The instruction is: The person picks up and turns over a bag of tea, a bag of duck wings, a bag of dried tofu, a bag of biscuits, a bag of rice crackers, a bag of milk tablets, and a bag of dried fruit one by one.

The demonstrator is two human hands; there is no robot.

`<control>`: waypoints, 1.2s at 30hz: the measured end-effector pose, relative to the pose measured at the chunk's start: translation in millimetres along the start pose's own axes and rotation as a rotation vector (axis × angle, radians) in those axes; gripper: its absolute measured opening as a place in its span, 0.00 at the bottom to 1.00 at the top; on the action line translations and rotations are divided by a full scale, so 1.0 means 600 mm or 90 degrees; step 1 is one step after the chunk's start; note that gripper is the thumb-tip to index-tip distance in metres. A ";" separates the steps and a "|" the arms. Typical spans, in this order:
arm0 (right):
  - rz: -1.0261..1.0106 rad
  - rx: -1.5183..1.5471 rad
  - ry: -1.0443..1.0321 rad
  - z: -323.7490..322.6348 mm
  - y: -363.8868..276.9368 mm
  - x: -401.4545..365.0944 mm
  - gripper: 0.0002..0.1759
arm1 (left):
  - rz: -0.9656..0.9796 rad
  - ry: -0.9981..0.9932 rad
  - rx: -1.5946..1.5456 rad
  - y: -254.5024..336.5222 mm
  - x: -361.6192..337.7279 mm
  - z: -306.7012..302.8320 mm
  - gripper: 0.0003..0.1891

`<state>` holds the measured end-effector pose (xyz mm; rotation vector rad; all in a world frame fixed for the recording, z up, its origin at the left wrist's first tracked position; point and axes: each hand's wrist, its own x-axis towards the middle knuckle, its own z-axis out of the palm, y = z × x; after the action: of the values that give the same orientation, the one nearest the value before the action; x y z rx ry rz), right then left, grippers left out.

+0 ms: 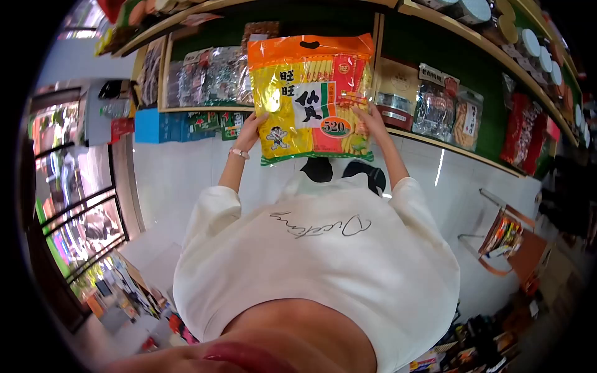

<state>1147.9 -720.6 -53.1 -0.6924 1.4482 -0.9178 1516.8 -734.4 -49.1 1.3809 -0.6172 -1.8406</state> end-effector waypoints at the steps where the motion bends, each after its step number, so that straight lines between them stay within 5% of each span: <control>1: 0.024 0.039 -0.002 0.002 0.007 0.024 0.32 | -0.020 0.001 0.024 0.002 0.040 -0.002 0.19; 8: 0.073 0.193 -0.008 -0.001 0.026 0.170 0.30 | -0.061 -0.008 -0.032 0.027 0.263 -0.006 0.15; 14: 0.096 -0.032 0.007 -0.034 0.049 0.292 0.33 | -0.043 0.022 0.053 0.036 0.377 -0.013 0.17; 17: 0.002 -0.237 0.052 -0.078 0.181 0.362 0.31 | 0.088 0.132 0.677 -0.015 0.439 -0.090 0.22; 19: -0.078 -0.401 0.184 -0.030 0.100 0.269 0.31 | 0.038 0.065 0.742 -0.010 0.394 -0.051 0.28; 21: -0.148 -0.489 0.135 -0.006 0.091 0.210 0.34 | -0.002 -0.038 0.774 -0.028 0.348 -0.030 0.33; 24: -0.201 -0.666 0.108 0.019 0.139 0.159 0.37 | 0.313 0.127 1.049 -0.124 0.288 -0.032 0.36; 27: -0.178 -0.779 0.123 0.023 0.179 0.148 0.38 | 0.175 0.142 1.125 -0.125 0.259 -0.008 0.42; 32: -0.226 -0.857 0.189 0.028 0.220 0.176 0.33 | 0.195 0.114 0.798 -0.118 0.308 -0.030 0.43; 36: -0.197 -0.894 0.182 0.036 0.218 0.206 0.31 | 0.156 0.247 0.843 -0.104 0.316 0.003 0.39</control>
<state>1171.2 -762.5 -228.2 -1.8850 2.2088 -0.0531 1470.2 -846.3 -207.4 2.2096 -1.8431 -0.7899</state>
